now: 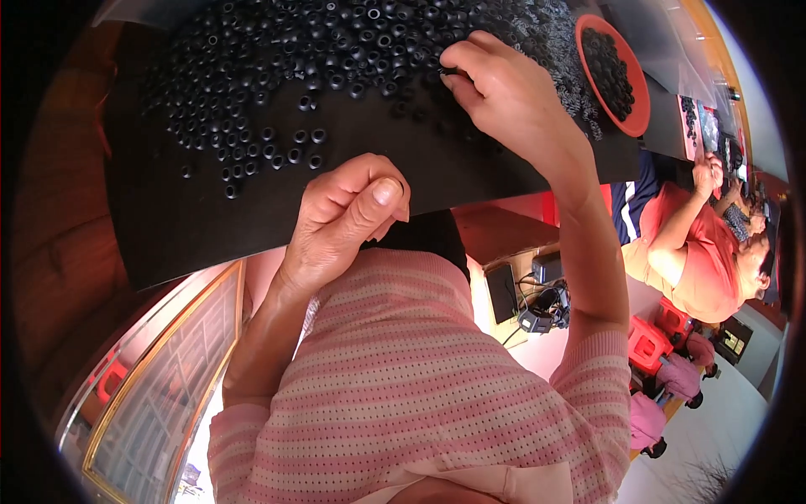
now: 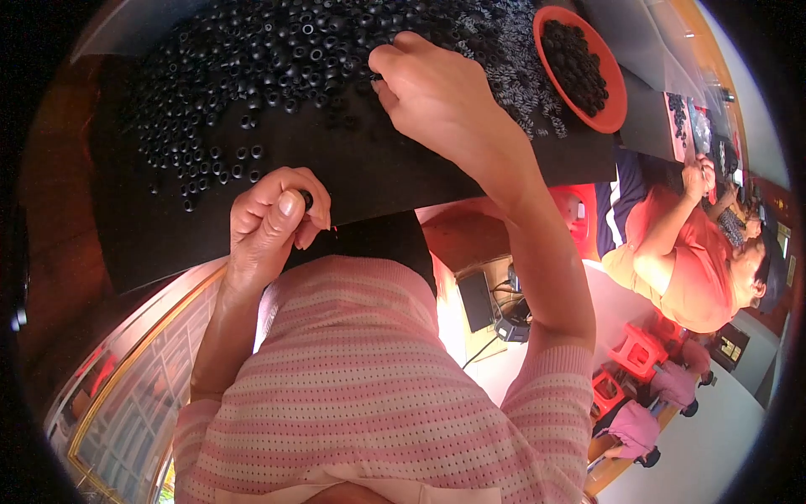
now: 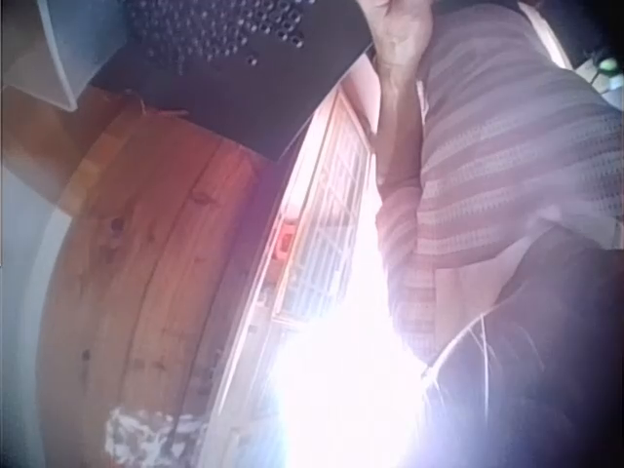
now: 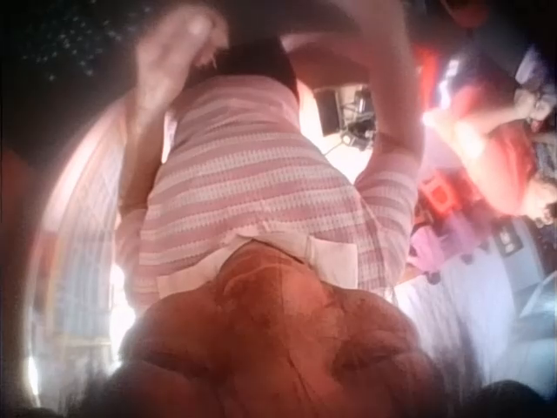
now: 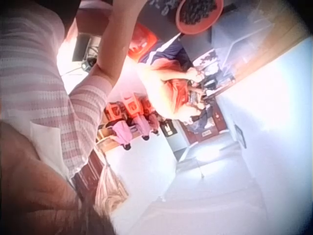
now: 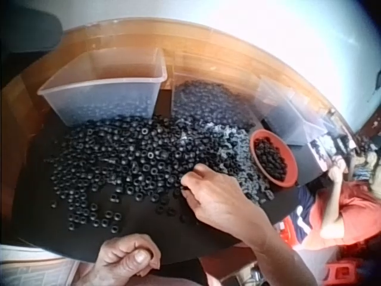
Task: The person sorts small plastic rings by hand, moving them from a storage bin into a plastic bowl.
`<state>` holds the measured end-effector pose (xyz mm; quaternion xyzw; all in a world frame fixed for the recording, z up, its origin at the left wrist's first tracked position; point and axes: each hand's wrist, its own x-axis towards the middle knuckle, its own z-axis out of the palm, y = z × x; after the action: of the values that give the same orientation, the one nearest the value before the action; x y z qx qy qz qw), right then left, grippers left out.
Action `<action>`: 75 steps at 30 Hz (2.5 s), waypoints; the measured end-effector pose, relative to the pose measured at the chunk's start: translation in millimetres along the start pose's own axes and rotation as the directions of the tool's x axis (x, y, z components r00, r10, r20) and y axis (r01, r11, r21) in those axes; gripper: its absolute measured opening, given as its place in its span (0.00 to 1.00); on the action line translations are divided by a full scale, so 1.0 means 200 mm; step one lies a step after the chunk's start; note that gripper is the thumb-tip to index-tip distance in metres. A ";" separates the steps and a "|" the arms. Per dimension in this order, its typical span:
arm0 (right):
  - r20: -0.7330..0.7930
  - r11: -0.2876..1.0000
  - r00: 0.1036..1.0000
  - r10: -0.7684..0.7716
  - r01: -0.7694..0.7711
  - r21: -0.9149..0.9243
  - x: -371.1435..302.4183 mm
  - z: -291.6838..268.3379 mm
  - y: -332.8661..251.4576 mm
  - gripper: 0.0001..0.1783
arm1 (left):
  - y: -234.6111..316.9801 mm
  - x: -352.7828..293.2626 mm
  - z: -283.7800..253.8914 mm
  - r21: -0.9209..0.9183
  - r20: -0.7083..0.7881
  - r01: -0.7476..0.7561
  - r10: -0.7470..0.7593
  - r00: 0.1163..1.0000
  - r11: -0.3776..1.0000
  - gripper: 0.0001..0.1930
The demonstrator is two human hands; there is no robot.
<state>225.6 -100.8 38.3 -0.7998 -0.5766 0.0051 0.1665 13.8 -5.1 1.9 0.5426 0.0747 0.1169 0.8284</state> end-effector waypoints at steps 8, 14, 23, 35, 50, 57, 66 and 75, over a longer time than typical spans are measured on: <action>0.097 0.973 0.995 0.025 -0.002 -0.229 0.07 0.00 -0.08 0.08 | -0.01 0.00 0.00 0.003 0.006 -0.032 0.032 0.999 0.999 0.14; 0.051 0.980 0.999 0.005 0.005 -0.197 0.07 0.02 -0.06 0.08 | 0.00 0.00 0.00 -0.016 -0.008 -0.025 0.025 1.000 1.000 0.14; -0.063 0.996 0.994 0.085 -0.086 -0.016 0.03 0.02 -0.03 0.05 | -0.01 -0.01 -0.01 -0.086 -0.020 -0.004 0.002 1.000 0.996 0.15; 0.161 0.475 0.978 0.131 -0.205 0.856 -0.03 -0.03 -0.24 0.04 | 0.02 0.01 -0.04 -0.401 -0.092 0.054 -0.098 0.991 0.915 0.19; 0.131 -0.034 0.981 0.145 -0.127 0.991 -0.11 0.10 -0.40 0.03 | 0.02 0.01 -0.01 -0.409 -0.163 0.066 -0.143 0.976 0.910 0.20; -0.038 0.134 0.977 0.211 0.009 0.991 -0.13 0.17 -0.44 0.03 | 0.01 0.01 -0.02 -0.369 -0.154 0.046 -0.110 0.982 0.928 0.20; -0.534 0.675 0.843 0.065 0.357 0.646 -0.16 0.22 -0.45 0.08 | 0.01 -0.02 0.00 -0.340 -0.215 -0.029 -0.047 0.976 0.940 0.19; -0.568 0.758 0.823 -0.018 0.381 0.529 -0.18 0.24 -0.40 0.10 | 0.01 -0.01 0.00 -0.256 -0.209 -0.025 -0.030 0.977 0.966 0.19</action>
<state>131.1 -98.9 8.1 -0.5990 -0.5583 -0.0445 0.5723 12.3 -5.8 3.7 0.4150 0.1472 0.1815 0.8793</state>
